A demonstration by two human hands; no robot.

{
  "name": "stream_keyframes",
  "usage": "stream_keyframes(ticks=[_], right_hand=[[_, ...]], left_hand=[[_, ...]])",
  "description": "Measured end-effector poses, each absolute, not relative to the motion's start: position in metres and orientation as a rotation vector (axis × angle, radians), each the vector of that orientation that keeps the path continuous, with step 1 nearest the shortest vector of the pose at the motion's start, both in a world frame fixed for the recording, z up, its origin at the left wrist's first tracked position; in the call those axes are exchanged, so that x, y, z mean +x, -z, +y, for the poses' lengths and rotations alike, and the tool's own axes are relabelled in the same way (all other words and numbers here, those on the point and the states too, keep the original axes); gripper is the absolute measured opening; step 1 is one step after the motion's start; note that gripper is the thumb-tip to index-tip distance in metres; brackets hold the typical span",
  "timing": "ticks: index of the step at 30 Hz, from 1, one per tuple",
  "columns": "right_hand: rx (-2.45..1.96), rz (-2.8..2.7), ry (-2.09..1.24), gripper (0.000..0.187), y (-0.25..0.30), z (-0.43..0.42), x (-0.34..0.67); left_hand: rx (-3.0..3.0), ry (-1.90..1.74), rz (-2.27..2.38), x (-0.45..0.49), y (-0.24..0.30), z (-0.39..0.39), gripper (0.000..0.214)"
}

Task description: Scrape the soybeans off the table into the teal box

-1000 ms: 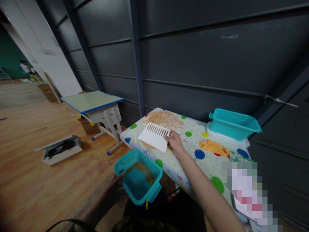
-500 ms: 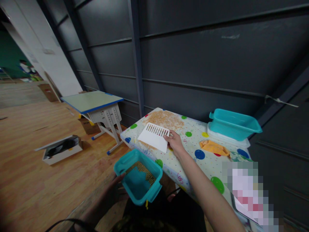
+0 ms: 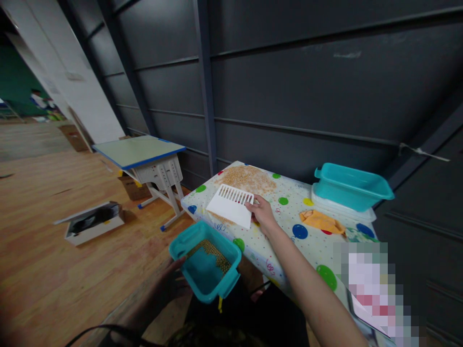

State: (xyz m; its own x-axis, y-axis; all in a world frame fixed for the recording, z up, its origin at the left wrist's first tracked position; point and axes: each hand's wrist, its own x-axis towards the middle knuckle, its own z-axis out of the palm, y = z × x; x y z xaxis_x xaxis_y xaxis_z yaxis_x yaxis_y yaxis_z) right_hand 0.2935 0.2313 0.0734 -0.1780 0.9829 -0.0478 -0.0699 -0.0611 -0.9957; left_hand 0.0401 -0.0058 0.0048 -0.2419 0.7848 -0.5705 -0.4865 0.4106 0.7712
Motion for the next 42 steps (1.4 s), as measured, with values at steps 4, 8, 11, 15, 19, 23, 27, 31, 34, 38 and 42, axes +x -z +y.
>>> stream_keyframes(ticks=[4,8,11,15,19,23,27,31,34,38,42], right_hand=[[-1.090,-1.260,-1.439,0.050,-0.074,0.231,0.293],[-1.092,-1.270,-1.438,0.051,-0.074,0.230,0.292],[-1.102,-1.260,-1.437,0.050,-0.075,0.230,0.292],[-1.114,-1.230,-1.447,0.047,-0.079,0.227,0.291],[-1.124,-1.208,-1.453,0.044,-0.083,0.221,0.294],[-1.149,-1.185,-1.437,0.047,-0.083,0.210,0.301],[-1.142,-1.148,-1.416,0.049,-0.080,0.199,0.311],[-1.161,-1.122,-1.385,0.051,-0.079,0.190,0.321],[-1.185,-1.077,-1.364,0.054,-0.080,0.186,0.326],[-1.166,-1.023,-1.340,0.056,-0.083,0.177,0.331],[-1.155,-0.995,-1.266,0.062,-0.085,0.160,0.340]], left_hand=[[0.282,-1.210,1.388,0.045,-0.008,-0.004,0.079],[0.290,-1.172,1.407,0.052,-0.011,-0.003,0.073],[0.286,-1.183,1.402,0.053,-0.009,-0.001,0.080],[0.246,-1.194,1.362,0.051,-0.005,0.002,0.092],[0.241,-1.189,1.366,0.053,-0.006,0.003,0.091],[0.264,-1.213,1.364,0.057,-0.012,0.003,0.088],[0.266,-1.222,1.364,0.058,-0.016,0.004,0.087],[0.272,-1.190,1.389,0.057,-0.017,0.006,0.085],[0.297,-1.193,1.369,0.058,-0.017,0.005,0.089],[0.297,-1.191,1.362,0.064,-0.018,0.004,0.089],[0.277,-1.182,1.340,0.066,-0.014,0.006,0.092]])
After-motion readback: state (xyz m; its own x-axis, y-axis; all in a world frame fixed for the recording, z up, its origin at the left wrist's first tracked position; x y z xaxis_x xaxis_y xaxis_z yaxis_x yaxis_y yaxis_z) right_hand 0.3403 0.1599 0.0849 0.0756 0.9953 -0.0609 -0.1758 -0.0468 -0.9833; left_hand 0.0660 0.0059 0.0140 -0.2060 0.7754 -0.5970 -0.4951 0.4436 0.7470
